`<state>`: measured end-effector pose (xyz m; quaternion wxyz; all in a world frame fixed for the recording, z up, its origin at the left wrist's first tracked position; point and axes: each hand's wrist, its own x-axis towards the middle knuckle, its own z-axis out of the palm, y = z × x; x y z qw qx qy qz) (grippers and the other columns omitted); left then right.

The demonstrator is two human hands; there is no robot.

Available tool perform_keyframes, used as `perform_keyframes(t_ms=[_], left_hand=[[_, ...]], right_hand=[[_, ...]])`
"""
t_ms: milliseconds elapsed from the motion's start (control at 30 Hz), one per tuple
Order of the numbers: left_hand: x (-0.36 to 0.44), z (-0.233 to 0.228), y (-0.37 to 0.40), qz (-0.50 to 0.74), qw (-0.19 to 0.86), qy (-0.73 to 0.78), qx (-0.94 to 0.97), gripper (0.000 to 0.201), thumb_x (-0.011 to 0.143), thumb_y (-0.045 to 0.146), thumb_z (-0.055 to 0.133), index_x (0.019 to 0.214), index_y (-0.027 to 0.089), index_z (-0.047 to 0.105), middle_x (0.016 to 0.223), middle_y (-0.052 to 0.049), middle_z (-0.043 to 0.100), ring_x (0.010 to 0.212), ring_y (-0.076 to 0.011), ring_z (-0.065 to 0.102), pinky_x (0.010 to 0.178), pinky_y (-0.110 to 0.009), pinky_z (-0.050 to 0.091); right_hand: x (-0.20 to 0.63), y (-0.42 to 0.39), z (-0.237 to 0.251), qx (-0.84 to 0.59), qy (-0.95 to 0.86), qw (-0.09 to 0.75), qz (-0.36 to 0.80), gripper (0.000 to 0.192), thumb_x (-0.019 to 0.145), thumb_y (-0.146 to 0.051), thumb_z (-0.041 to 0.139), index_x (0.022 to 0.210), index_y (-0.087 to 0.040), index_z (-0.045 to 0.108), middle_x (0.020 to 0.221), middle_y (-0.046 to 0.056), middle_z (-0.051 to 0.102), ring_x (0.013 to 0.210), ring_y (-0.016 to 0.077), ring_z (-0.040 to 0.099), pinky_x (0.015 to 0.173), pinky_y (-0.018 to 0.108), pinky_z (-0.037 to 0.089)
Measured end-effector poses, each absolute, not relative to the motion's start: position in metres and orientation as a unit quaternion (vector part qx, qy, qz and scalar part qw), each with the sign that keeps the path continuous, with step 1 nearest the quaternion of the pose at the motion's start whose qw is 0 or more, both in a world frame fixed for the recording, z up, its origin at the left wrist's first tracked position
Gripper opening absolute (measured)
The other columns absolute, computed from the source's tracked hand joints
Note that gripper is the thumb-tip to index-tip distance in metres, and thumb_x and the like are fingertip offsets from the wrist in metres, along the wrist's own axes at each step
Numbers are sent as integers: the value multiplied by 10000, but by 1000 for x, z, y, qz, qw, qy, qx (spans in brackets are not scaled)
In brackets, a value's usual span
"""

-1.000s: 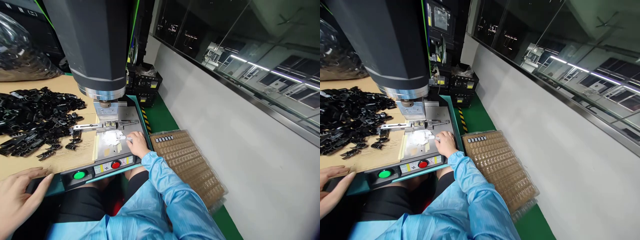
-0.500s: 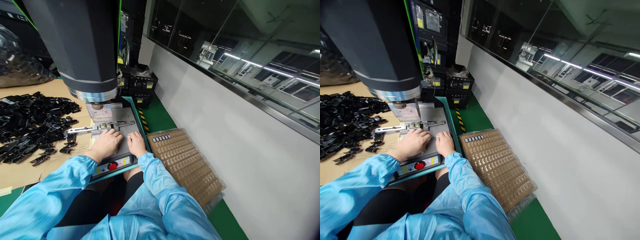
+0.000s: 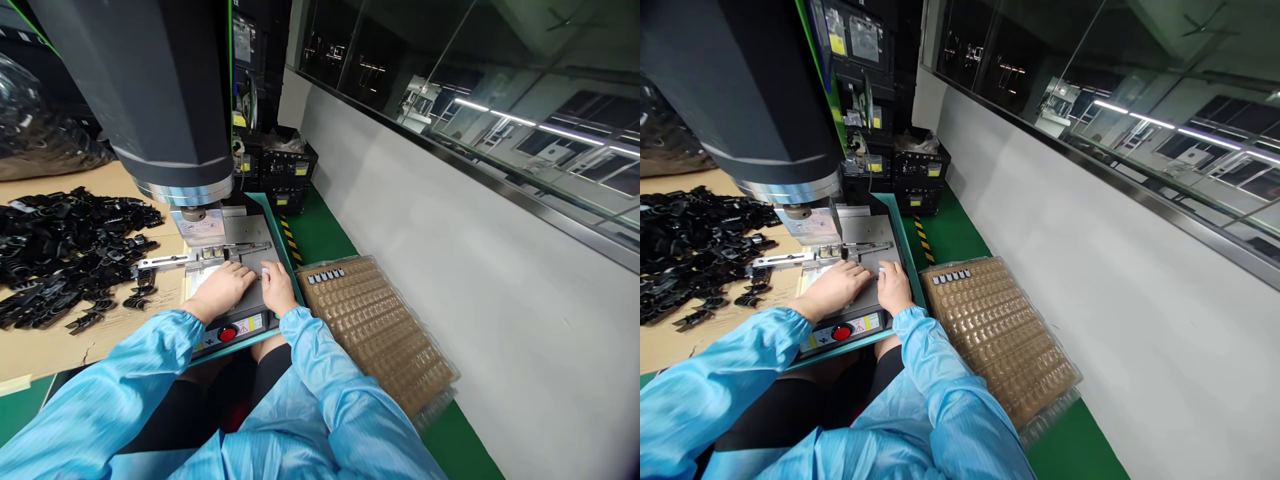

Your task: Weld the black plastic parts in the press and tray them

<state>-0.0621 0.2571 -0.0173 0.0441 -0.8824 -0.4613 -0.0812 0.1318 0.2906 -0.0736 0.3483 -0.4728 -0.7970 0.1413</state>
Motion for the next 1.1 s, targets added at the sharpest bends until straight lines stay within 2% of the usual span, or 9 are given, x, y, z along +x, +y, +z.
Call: perform_keyframes(t_ms=[167,233,367,500,633,733,867,1000,1100], left_hand=[[-95,-15,223,-251,17,-476,-843,363,1071,184,481,1372,217,681,1221,-135,747,1106,-286,720,984,-424,567],[-121,-17,214,-323,14,-501,-803,323,1096,249,497,1366,244,675,1282,-101,750,1146,-253,727,1032,-377,569],[-164,-30,222,-379,54,-579,-720,242,1102,364,530,1204,250,718,1223,-68,789,1107,-244,755,1021,-356,579],[-169,-40,249,-344,48,-608,-714,308,1103,387,487,1154,221,741,1213,-102,800,1097,-269,763,983,-370,586],[-159,-45,266,-275,33,-620,-734,357,1097,349,439,1173,199,754,1195,-138,794,1000,-295,767,864,-398,594],[-160,-51,268,-265,36,-601,-753,370,1089,310,436,1240,191,751,1305,-156,770,1129,-303,750,993,-424,582],[-162,-58,265,-247,47,-585,-771,419,1060,279,466,1383,161,705,1462,-171,704,1403,-339,624,1218,-513,458],[-150,-52,258,-228,43,-619,-750,470,1041,285,487,1459,175,670,1516,-151,677,1520,-388,516,1271,-600,375],[-152,-40,242,-214,47,-625,-749,485,1041,302,484,1476,184,661,1569,-133,641,1537,-388,493,1279,-592,362]], right_hand=[[139,288,-70,-476,-785,363,163,271,1089,-175,508,1268,-221,706,1235,109,745,1182,234,721,1079,343,560],[139,288,-66,-479,-789,350,162,260,1097,-184,514,1263,-234,707,1228,93,769,1167,233,735,1058,336,567],[115,295,-51,-473,-814,313,125,258,1116,-232,523,1297,-267,705,1240,74,790,1186,244,735,1077,349,560],[71,312,-37,-407,-851,318,93,301,1125,-225,507,1317,-289,729,1360,41,765,1353,206,658,1204,333,496],[39,323,-35,-382,-881,272,66,310,1118,-237,529,1323,-307,751,1376,29,762,1367,229,622,1194,379,505],[33,320,-38,-385,-893,229,45,389,1091,-204,538,1438,-288,693,1500,44,700,1436,281,553,1194,450,491],[33,312,-36,-386,-900,201,30,492,1075,-212,533,1562,-243,596,1591,74,627,1513,346,455,1274,546,387],[34,310,-31,-393,-901,180,37,508,1073,-220,527,1578,-221,585,1608,66,614,1524,351,422,1312,561,320],[37,312,-27,-401,-898,171,55,509,1082,-234,526,1589,-243,579,1639,40,587,1536,324,408,1314,523,318]])
